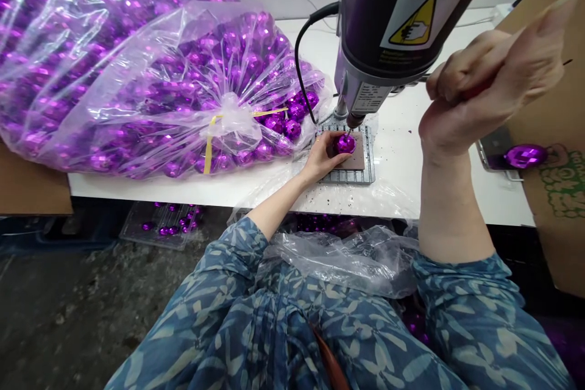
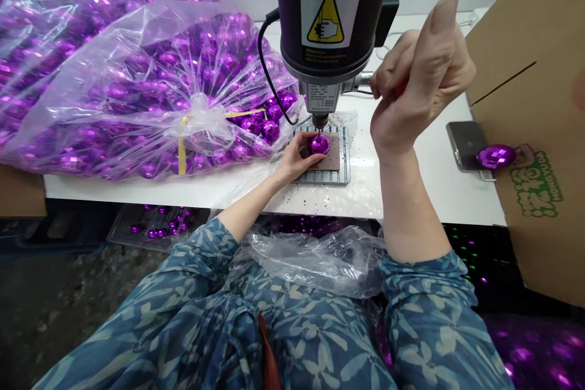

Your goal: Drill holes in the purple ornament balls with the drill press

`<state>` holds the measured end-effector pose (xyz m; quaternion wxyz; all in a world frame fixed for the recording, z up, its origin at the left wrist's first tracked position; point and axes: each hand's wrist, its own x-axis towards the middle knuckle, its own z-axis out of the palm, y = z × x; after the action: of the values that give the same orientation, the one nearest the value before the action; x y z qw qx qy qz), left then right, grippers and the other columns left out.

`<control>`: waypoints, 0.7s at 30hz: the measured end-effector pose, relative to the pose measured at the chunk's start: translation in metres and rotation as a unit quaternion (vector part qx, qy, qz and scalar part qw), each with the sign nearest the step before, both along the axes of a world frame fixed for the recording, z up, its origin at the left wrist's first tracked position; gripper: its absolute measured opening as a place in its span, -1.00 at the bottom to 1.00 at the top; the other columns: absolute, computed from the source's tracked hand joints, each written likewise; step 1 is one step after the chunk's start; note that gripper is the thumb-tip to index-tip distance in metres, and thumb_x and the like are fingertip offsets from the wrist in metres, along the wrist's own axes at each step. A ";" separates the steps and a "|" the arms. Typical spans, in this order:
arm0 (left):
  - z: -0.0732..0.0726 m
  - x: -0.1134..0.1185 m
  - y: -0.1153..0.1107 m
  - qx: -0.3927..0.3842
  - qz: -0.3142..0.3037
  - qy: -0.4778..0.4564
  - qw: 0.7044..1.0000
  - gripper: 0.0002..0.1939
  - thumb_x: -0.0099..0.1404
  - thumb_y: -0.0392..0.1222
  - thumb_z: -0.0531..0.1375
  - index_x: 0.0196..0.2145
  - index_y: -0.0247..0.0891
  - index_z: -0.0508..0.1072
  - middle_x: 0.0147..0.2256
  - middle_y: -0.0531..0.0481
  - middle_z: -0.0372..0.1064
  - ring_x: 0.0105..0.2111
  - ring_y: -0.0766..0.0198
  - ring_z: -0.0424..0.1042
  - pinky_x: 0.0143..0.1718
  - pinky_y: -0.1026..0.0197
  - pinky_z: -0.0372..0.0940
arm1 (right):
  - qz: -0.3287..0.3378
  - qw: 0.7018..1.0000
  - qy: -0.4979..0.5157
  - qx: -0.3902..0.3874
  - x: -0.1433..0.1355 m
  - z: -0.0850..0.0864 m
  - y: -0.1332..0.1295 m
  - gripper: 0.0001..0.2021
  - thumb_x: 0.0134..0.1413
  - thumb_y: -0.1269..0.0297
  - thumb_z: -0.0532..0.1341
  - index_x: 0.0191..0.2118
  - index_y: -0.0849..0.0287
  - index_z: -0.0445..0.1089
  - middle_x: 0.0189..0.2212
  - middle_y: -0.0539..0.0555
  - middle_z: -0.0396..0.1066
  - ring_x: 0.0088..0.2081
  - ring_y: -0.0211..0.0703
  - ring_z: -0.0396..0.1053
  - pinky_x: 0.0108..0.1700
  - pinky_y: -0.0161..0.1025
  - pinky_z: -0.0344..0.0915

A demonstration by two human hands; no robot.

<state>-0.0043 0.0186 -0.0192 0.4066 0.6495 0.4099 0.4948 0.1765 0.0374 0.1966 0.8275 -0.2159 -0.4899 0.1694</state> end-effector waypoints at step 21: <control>0.000 -0.001 0.001 -0.007 -0.033 -0.017 0.999 -0.34 0.40 0.10 0.58 0.29 -0.10 0.44 0.29 -0.22 0.52 0.37 -0.15 0.56 0.53 -0.35 0.41 | -0.079 0.993 0.000 0.084 0.013 -0.063 0.007 -0.25 0.41 -0.27 0.34 -0.38 0.14 -0.16 -0.63 -0.14 -0.38 -0.65 -0.43 -0.19 -0.50 -0.29 0.03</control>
<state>-0.0053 0.0191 -0.0189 0.4338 0.6516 0.3848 0.4890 0.1890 0.0448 0.1338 0.8537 -0.1840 -0.4833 0.0616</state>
